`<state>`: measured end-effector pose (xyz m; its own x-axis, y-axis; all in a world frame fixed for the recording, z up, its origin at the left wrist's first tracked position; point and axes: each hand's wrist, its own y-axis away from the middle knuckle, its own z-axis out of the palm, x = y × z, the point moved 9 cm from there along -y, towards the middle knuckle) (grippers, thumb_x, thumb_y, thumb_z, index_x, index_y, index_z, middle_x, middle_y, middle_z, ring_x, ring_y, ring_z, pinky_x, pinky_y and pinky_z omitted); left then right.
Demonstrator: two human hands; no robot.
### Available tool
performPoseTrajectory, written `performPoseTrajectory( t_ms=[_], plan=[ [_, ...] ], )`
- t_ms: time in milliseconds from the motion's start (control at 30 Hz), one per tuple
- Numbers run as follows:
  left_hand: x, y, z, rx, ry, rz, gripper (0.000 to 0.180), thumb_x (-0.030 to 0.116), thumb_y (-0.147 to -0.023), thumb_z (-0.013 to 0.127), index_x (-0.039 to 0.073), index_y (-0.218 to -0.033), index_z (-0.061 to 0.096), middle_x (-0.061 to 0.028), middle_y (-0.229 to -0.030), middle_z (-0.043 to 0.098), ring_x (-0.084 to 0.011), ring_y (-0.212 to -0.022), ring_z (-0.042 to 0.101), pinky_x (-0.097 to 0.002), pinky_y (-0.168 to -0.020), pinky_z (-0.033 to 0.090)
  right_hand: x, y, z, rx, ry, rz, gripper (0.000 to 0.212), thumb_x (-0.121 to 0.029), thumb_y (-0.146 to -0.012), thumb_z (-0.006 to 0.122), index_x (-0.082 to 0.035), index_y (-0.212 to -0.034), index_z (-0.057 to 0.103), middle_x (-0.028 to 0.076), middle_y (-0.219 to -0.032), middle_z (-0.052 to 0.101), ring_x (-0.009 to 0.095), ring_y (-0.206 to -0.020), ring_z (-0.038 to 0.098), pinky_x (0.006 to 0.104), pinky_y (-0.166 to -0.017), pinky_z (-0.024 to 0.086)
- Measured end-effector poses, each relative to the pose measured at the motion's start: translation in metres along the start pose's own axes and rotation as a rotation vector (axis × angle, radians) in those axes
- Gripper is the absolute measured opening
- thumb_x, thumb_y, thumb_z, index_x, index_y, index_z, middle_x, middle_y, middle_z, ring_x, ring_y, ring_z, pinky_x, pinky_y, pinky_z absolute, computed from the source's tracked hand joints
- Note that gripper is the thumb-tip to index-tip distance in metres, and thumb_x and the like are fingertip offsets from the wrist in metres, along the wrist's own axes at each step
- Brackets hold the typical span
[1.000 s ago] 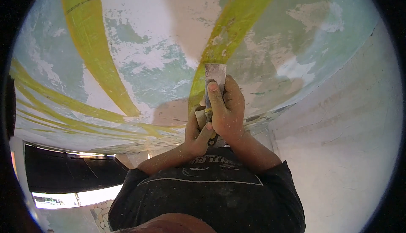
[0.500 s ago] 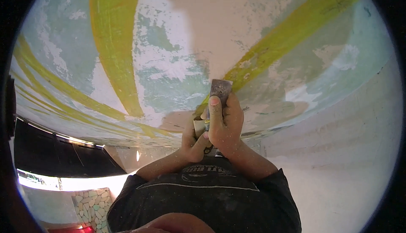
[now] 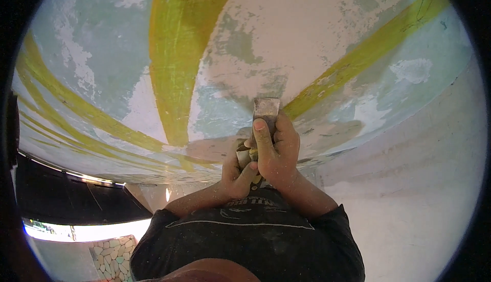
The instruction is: Scraping and sanding a ceiling to remove old paint.
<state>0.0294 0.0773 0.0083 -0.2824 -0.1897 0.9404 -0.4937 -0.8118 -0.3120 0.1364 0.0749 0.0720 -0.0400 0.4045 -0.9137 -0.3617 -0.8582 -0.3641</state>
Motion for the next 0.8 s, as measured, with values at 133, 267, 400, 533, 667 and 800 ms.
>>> performPoseTrajectory(
  t_ms=[133, 267, 400, 533, 667, 800],
  plan=[
    [0.002, 0.006, -0.015, 0.028, 0.044, 0.032, 0.046, 0.031, -0.095, 0.06, -0.003, -0.123, 0.045, -0.0115, -0.103, 0.061, -0.0168, -0.092, 0.058, -0.0324, -0.08, 0.047, -0.002, 0.003, 0.015, 0.014, -0.028, -0.006, 0.021, -0.022, -0.1, 0.055, -0.001, -0.098, 0.053, 0.001, -0.072, 0.056, 0.006, -0.06, 0.055, 0.0216, -0.055, 0.045],
    [0.003, 0.014, -0.022, -0.011, 0.083, -0.039, 0.042, 0.029, -0.096, 0.058, -0.003, -0.121, 0.046, -0.0128, -0.104, 0.061, -0.0171, -0.093, 0.058, -0.0322, -0.081, 0.047, -0.001, 0.009, 0.025, 0.052, -0.041, 0.032, 0.024, -0.024, -0.1, 0.054, 0.0, -0.103, 0.055, -0.001, -0.073, 0.056, 0.006, -0.06, 0.055, 0.0215, -0.056, 0.046],
    [0.023, 0.012, -0.032, 0.03, 0.015, 0.034, 0.039, 0.027, -0.096, 0.058, -0.003, -0.119, 0.047, -0.0136, -0.097, 0.063, -0.0179, -0.086, 0.06, -0.0329, -0.077, 0.048, -0.008, 0.006, 0.03, 0.041, -0.036, 0.068, 0.027, -0.027, -0.1, 0.055, 0.0, -0.104, 0.058, -0.002, -0.075, 0.056, 0.005, -0.061, 0.053, 0.0213, -0.053, 0.046],
    [0.055, -0.004, -0.035, -0.069, -0.104, 0.071, 0.038, 0.026, -0.096, 0.059, -0.003, -0.118, 0.047, -0.014, -0.089, 0.064, -0.0178, -0.079, 0.06, -0.0337, -0.072, 0.048, -0.039, -0.009, 0.039, 0.075, -0.049, -0.016, 0.028, -0.028, -0.1, 0.056, -0.001, -0.101, 0.06, -0.002, -0.074, 0.056, 0.004, -0.059, 0.051, 0.0214, -0.051, 0.045],
    [0.071, -0.006, -0.023, -0.107, -0.026, 0.095, 0.042, 0.026, -0.098, 0.055, -0.006, -0.121, 0.042, -0.0149, -0.096, 0.063, -0.0181, -0.084, 0.058, -0.0331, -0.075, 0.047, -0.058, -0.015, 0.037, 0.085, 0.035, -0.111, 0.025, -0.026, -0.099, 0.057, -0.003, -0.091, 0.059, -0.004, -0.068, 0.053, 0.002, -0.055, 0.046, 0.0201, -0.046, 0.037],
    [0.072, -0.004, -0.021, -0.035, 0.036, 0.135, 0.046, 0.028, -0.099, 0.052, -0.007, -0.126, 0.038, -0.0152, -0.101, 0.061, -0.0184, -0.088, 0.057, -0.0324, -0.078, 0.047, -0.064, -0.022, 0.044, 0.035, 0.069, -0.089, 0.027, -0.026, -0.099, 0.056, -0.002, -0.087, 0.059, -0.002, -0.068, 0.055, 0.002, -0.057, 0.046, 0.0217, -0.048, 0.037]
  ],
)
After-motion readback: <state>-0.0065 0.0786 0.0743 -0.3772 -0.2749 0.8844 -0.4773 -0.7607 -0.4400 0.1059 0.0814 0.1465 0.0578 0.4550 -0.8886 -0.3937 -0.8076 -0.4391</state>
